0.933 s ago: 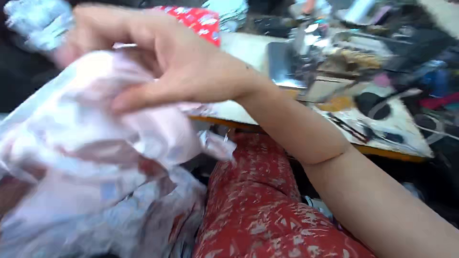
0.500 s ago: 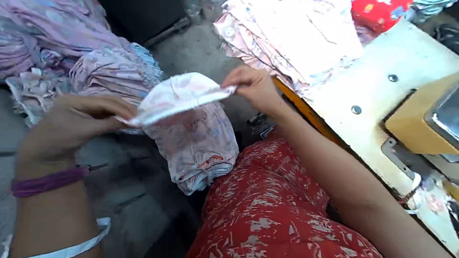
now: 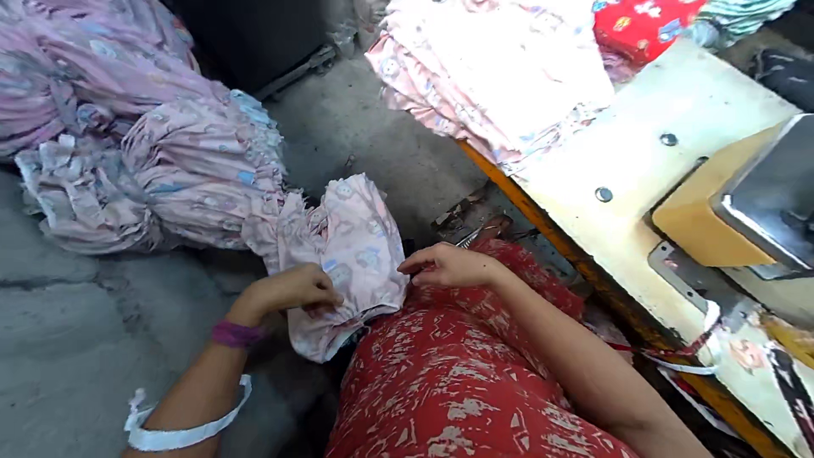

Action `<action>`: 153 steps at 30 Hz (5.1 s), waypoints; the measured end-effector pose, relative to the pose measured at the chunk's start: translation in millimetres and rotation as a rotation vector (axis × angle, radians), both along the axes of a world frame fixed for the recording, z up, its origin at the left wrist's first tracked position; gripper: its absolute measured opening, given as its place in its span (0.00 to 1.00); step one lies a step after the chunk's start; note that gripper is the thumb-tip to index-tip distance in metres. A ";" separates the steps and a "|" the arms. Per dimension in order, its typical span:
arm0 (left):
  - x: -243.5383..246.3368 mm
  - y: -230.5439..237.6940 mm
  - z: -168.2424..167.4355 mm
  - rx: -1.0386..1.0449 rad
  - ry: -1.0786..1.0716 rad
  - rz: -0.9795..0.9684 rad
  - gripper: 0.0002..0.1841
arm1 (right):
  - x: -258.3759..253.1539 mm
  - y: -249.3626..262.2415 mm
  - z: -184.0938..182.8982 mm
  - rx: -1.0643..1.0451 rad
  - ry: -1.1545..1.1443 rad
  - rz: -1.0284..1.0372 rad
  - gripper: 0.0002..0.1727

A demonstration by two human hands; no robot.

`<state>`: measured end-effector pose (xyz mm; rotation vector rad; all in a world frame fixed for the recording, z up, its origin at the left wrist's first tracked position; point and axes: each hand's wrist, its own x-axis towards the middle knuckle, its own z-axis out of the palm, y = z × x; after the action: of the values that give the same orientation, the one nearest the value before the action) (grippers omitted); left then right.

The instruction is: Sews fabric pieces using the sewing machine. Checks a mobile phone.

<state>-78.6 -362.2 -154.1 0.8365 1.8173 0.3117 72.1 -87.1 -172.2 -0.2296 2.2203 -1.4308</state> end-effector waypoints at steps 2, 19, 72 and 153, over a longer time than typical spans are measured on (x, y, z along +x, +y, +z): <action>-5.1 35.4 26.3 0.367 0.127 0.134 0.10 | 5.5 15.7 17.9 -0.007 0.131 -0.232 0.17; -42.4 409.1 29.8 0.903 -0.049 0.056 0.12 | 33.3 179.0 60.9 -0.346 0.473 -1.404 0.20; 221.9 447.3 67.4 1.167 -0.442 0.030 0.15 | 135.0 28.2 53.8 0.286 0.852 -1.429 0.08; 255.1 292.7 58.9 0.655 -1.543 -0.106 0.33 | 176.2 49.7 101.5 0.317 1.997 -1.423 0.21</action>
<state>176.5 -69.5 -95.2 0.7225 0.1971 1.1304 248.3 -37.4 -70.7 0.3839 4.8786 -1.2279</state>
